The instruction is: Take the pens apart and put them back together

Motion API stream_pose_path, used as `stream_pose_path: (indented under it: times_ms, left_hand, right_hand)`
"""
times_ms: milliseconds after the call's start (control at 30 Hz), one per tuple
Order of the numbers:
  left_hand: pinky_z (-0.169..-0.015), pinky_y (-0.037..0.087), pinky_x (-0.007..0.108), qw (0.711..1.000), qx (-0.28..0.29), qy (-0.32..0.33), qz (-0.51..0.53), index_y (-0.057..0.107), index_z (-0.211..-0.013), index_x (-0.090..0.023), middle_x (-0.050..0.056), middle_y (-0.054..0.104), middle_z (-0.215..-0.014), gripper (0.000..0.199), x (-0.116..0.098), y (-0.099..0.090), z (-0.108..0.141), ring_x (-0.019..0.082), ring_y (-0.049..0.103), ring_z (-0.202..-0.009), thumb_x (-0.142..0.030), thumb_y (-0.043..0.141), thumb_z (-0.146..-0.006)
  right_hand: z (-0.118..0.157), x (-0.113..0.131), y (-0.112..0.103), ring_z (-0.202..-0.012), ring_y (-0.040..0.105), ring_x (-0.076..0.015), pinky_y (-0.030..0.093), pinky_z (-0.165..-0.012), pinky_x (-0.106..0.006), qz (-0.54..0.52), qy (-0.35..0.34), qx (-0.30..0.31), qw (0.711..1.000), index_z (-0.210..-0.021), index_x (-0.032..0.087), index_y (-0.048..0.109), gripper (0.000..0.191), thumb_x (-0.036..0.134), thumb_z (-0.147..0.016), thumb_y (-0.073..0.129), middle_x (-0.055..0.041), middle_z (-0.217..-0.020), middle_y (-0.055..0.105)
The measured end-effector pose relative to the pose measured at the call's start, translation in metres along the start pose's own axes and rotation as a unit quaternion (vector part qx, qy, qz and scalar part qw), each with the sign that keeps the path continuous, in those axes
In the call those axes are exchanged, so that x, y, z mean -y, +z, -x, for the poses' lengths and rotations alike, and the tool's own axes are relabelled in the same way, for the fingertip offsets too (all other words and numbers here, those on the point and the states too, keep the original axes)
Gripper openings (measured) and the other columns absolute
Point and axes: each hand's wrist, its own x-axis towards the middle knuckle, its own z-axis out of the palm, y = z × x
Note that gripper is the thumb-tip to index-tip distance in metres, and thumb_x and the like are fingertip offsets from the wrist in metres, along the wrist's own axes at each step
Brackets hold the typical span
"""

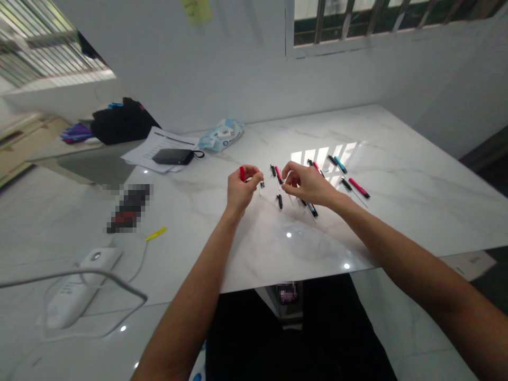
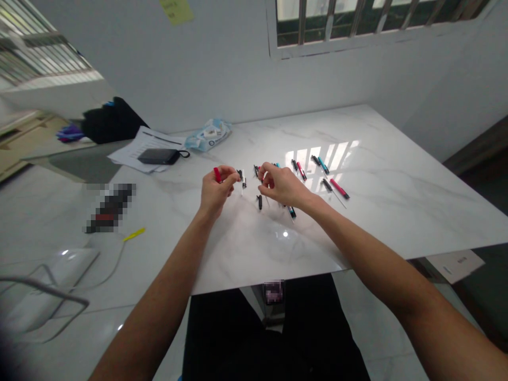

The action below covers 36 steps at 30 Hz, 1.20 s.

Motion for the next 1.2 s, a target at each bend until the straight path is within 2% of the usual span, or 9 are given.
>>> stream_pose_path:
  times_ms: [100, 200, 300, 400, 533, 700, 800, 1000, 1200]
  left_hand:
    - [-0.062, 0.043, 0.024, 0.993, 0.064, 0.011, -0.095, 0.076, -0.084, -0.016, 0.006, 0.077, -0.081, 0.031, -0.002, -0.008, -0.002, 0.014, 0.062, -0.071, -0.045, 0.086, -0.076]
    - [-0.070, 0.045, 0.028, 0.972, 0.151, -0.006, -0.180, 0.080, -0.080, -0.016, 0.007, 0.079, -0.081, 0.035, -0.005, -0.019, -0.004, 0.016, 0.063, -0.073, -0.051, 0.084, -0.078]
    - [-0.069, 0.043, 0.029, 0.914, 0.294, -0.055, -0.274, 0.083, -0.080, -0.019, 0.005, 0.078, -0.077, 0.030, -0.007, -0.028, -0.004, 0.017, 0.062, -0.071, -0.049, 0.082, -0.079]
    - [-0.068, 0.041, 0.030, 0.860, 0.363, -0.073, -0.351, 0.085, -0.083, -0.022, 0.003, 0.076, -0.074, 0.022, -0.006, -0.029, -0.001, 0.017, 0.061, -0.071, -0.043, 0.080, -0.079]
    - [-0.068, 0.041, 0.030, 0.856, 0.359, -0.040, -0.371, 0.084, -0.086, -0.023, 0.002, 0.076, -0.078, 0.019, -0.003, -0.022, 0.002, 0.017, 0.062, -0.071, -0.041, 0.081, -0.081]
    - [-0.070, 0.041, 0.031, 0.871, 0.283, 0.014, -0.401, 0.079, -0.083, -0.023, 0.003, 0.076, -0.081, 0.021, 0.000, -0.016, 0.002, 0.019, 0.065, -0.075, -0.042, 0.087, -0.081]
    - [-0.069, 0.038, 0.031, 0.873, 0.259, 0.030, -0.412, 0.079, -0.078, -0.023, 0.003, 0.075, -0.078, 0.022, 0.000, -0.016, 0.001, 0.018, 0.062, -0.071, -0.044, 0.085, -0.083]
    - [-0.068, 0.037, 0.031, 0.858, 0.297, 0.031, -0.417, 0.088, -0.087, -0.025, 0.003, 0.074, -0.073, 0.017, 0.001, -0.017, 0.001, 0.016, 0.057, -0.066, -0.037, 0.076, -0.087]
    - [-0.070, 0.038, 0.032, 0.871, 0.311, 0.033, -0.379, 0.089, -0.092, -0.025, 0.002, 0.071, -0.071, 0.019, 0.000, -0.012, 0.004, 0.016, 0.056, -0.066, -0.036, 0.075, -0.087]
  right_hand:
    - [0.000, 0.003, -0.005, -0.072, 0.067, -0.0168, 0.047, -0.070, -0.032, 0.057, 0.007, 0.014, 0.998, -0.106, 0.022, 0.068, 0.017, 0.018, -0.089, 0.069, -0.0009, -0.080, 0.074]
    - [0.001, 0.002, -0.006, -0.073, 0.067, -0.0175, 0.046, -0.071, -0.033, 0.123, 0.012, 0.049, 0.991, -0.100, 0.020, 0.074, 0.011, 0.018, -0.091, 0.068, -0.0034, -0.082, 0.076]
    - [0.001, 0.002, -0.003, -0.075, 0.068, -0.0190, 0.047, -0.072, -0.035, 0.171, 0.012, 0.085, 0.982, -0.094, 0.019, 0.079, 0.011, 0.019, -0.092, 0.068, -0.0067, -0.086, 0.078]
    - [0.003, 0.002, 0.002, -0.077, 0.068, -0.0203, 0.047, -0.074, -0.036, 0.195, 0.004, 0.105, 0.975, -0.095, 0.019, 0.082, 0.015, 0.020, -0.094, 0.067, -0.0075, -0.087, 0.080]
    - [0.003, 0.001, 0.003, -0.083, 0.071, -0.0223, 0.046, -0.074, -0.038, 0.222, -0.003, 0.107, 0.969, -0.103, 0.020, 0.084, 0.019, 0.022, -0.098, 0.066, -0.0083, -0.093, 0.082]
    - [0.001, -0.004, 0.001, -0.086, 0.071, -0.0234, 0.047, -0.075, -0.038, 0.239, 0.008, 0.103, 0.965, -0.102, 0.019, 0.086, 0.022, 0.015, -0.096, 0.066, -0.0095, -0.094, 0.082]
    - [0.000, -0.004, 0.002, -0.085, 0.070, -0.0237, 0.046, -0.074, -0.038, 0.248, 0.006, 0.119, 0.961, -0.097, 0.019, 0.088, 0.023, 0.011, -0.091, 0.067, -0.0101, -0.092, 0.082]
    - [0.001, 0.001, 0.005, -0.082, 0.068, -0.0231, 0.044, -0.073, -0.038, 0.271, 0.011, 0.151, 0.951, -0.096, 0.018, 0.090, 0.028, 0.009, -0.087, 0.066, -0.0114, -0.089, 0.082]
    - [0.002, -0.003, 0.006, -0.078, 0.066, -0.0218, 0.044, -0.072, -0.038, 0.264, 0.013, 0.144, 0.954, -0.096, 0.020, 0.090, 0.025, 0.011, -0.088, 0.068, -0.0100, -0.088, 0.080]
